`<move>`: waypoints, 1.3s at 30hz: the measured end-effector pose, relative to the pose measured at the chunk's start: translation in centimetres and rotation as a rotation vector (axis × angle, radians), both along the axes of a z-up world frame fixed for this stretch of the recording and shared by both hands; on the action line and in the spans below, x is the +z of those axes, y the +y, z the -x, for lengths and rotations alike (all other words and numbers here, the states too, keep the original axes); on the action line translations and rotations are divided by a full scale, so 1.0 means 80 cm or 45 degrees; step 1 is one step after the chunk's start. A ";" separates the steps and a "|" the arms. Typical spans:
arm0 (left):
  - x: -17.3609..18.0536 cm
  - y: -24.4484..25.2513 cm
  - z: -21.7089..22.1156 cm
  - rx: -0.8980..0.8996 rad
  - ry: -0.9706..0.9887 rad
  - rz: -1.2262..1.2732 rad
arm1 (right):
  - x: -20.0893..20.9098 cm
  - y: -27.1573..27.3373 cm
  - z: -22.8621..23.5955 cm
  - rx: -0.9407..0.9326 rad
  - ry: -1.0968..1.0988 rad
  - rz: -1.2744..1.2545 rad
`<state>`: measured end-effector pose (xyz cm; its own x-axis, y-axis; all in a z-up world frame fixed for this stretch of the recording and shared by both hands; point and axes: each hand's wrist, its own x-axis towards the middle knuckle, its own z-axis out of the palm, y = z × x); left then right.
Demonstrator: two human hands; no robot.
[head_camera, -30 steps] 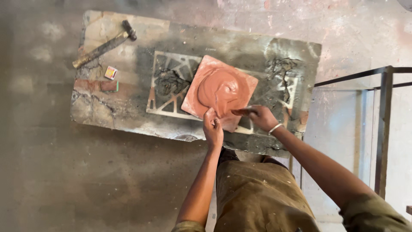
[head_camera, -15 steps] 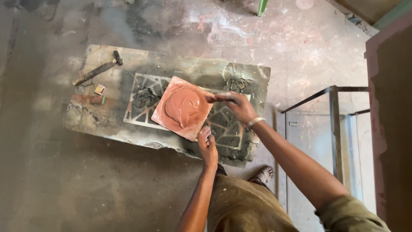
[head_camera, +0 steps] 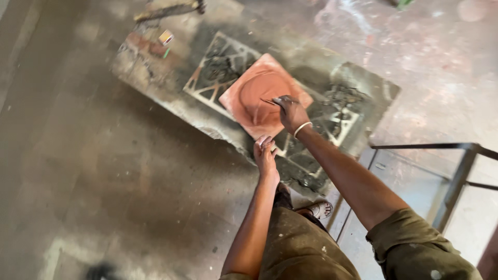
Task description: The person uses a putty knife to scoop reddish filler from a board and applies it to the edges and corners of a wooden cabinet. They repeatedly smooth the filler into the seams and edges of the cabinet interior and exterior.
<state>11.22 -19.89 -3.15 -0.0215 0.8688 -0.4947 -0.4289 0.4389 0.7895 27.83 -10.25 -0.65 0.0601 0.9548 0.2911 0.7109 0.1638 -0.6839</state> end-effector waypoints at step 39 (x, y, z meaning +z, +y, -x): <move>0.357 -0.173 -0.442 -1.157 -0.677 -0.650 | 0.337 -0.444 -0.340 -0.809 1.263 -0.524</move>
<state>46.57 -33.71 25.43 0.8145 0.5586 0.1569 -0.4501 0.4378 0.7783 55.06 -45.80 26.31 0.8416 0.5251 0.1265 -0.0506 0.3098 -0.9494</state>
